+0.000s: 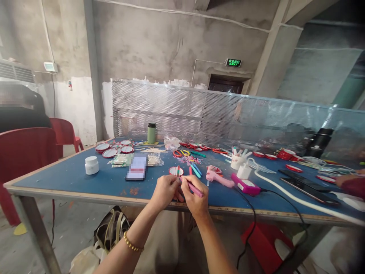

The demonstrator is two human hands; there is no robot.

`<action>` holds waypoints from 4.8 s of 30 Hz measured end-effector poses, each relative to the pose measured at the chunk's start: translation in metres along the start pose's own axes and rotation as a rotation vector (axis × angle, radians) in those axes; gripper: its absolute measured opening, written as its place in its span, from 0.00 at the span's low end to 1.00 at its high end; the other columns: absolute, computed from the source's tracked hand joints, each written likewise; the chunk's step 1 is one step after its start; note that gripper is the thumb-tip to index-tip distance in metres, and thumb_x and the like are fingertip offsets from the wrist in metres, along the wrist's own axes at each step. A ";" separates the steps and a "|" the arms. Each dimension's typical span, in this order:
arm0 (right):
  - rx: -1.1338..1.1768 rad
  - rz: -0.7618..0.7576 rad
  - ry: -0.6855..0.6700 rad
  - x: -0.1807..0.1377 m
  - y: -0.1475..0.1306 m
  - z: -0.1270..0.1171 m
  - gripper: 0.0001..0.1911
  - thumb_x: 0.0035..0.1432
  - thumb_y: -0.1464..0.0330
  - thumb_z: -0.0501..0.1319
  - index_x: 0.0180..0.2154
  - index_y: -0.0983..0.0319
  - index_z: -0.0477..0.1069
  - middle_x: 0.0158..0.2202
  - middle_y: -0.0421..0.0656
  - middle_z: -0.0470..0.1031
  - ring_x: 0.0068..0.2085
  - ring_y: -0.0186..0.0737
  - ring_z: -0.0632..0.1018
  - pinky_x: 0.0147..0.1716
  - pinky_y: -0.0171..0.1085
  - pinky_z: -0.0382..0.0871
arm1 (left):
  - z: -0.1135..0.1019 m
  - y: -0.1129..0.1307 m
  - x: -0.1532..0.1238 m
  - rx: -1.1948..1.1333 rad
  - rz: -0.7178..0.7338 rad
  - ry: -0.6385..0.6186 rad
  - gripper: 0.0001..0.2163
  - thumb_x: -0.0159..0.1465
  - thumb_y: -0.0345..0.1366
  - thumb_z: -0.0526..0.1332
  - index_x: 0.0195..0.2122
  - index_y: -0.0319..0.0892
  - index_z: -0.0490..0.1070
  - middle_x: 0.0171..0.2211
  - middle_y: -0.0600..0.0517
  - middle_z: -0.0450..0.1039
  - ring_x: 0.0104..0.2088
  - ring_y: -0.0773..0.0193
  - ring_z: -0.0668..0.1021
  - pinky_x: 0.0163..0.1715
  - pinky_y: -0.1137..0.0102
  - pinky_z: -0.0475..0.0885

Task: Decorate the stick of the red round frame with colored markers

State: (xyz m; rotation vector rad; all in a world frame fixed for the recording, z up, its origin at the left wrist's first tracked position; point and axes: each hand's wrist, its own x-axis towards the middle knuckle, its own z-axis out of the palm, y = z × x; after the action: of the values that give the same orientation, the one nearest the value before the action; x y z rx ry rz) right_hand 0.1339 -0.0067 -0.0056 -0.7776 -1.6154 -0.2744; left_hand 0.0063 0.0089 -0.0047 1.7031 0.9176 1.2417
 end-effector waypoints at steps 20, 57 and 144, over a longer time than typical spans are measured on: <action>0.029 -0.022 -0.024 0.001 -0.001 0.002 0.09 0.64 0.72 0.58 0.31 0.61 0.73 0.25 0.41 0.77 0.26 0.34 0.77 0.29 0.31 0.70 | -0.001 -0.001 0.000 0.035 0.012 0.004 0.15 0.62 0.45 0.53 0.22 0.43 0.66 0.14 0.54 0.73 0.17 0.62 0.79 0.17 0.73 0.71; -0.007 -0.012 -0.010 0.000 0.000 0.002 0.10 0.64 0.71 0.57 0.31 0.60 0.73 0.25 0.41 0.78 0.25 0.35 0.77 0.28 0.32 0.70 | -0.001 0.002 -0.001 -0.014 -0.030 -0.001 0.14 0.62 0.46 0.54 0.24 0.43 0.67 0.15 0.54 0.73 0.19 0.61 0.80 0.18 0.73 0.71; -0.016 -0.005 0.023 -0.001 0.001 0.002 0.09 0.64 0.72 0.57 0.31 0.61 0.73 0.25 0.41 0.78 0.25 0.34 0.78 0.28 0.32 0.70 | 0.000 0.004 -0.001 -0.012 -0.052 0.016 0.13 0.61 0.43 0.54 0.22 0.44 0.64 0.15 0.54 0.73 0.19 0.60 0.80 0.17 0.73 0.71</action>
State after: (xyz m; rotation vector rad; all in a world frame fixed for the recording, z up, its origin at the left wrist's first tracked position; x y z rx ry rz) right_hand 0.1332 -0.0046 -0.0069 -0.7805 -1.5958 -0.2994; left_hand 0.0064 0.0067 -0.0012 1.6517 0.9561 1.2262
